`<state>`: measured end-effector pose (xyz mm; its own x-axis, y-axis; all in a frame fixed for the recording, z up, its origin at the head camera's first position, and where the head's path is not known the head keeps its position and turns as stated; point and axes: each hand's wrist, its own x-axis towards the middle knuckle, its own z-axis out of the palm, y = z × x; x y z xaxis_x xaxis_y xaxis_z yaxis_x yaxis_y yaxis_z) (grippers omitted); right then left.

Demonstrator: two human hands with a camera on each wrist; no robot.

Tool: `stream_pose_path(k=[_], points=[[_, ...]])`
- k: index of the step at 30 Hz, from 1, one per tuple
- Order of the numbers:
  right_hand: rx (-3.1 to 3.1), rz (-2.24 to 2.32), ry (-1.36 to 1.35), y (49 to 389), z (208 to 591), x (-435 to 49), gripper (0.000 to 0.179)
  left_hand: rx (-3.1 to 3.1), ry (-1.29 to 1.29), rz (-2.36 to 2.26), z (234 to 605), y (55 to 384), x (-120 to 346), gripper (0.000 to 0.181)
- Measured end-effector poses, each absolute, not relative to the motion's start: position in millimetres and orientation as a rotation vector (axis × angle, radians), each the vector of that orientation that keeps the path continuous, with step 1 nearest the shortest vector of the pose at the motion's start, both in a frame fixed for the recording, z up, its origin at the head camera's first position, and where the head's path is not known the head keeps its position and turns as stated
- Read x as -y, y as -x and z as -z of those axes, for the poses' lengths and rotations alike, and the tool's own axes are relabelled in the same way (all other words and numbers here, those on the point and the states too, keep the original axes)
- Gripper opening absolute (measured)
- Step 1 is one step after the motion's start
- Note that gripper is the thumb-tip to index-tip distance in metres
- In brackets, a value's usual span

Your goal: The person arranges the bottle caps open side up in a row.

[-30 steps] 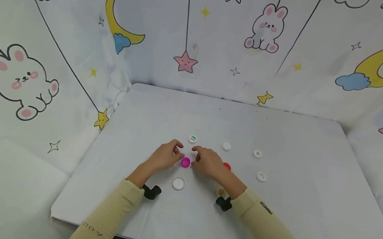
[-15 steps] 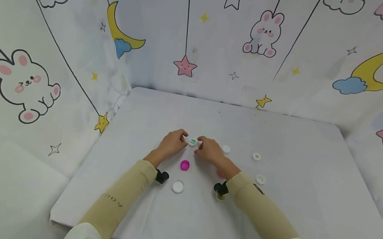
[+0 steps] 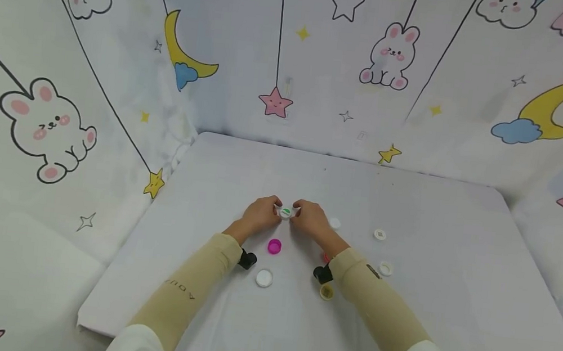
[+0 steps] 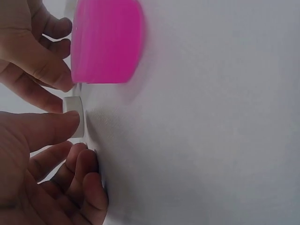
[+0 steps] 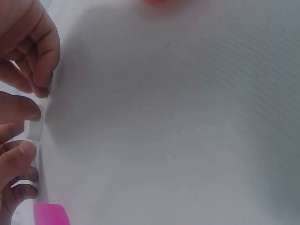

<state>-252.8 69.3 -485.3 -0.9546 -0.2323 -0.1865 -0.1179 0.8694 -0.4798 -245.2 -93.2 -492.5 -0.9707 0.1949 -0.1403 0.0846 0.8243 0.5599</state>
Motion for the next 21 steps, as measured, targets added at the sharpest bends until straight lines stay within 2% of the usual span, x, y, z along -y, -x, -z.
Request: stream_pose_path(k=[11, 21], points=[[-2.82, 0.75, 0.313, 253, 499, -64, 0.034, -2.853, -0.267, -0.736, 492, 244, 88, 0.036], [-2.868, 0.753, 0.363, 254, 499, -63, 0.03, -2.861, -0.275, -0.821, 493, 246, 89, 0.033]])
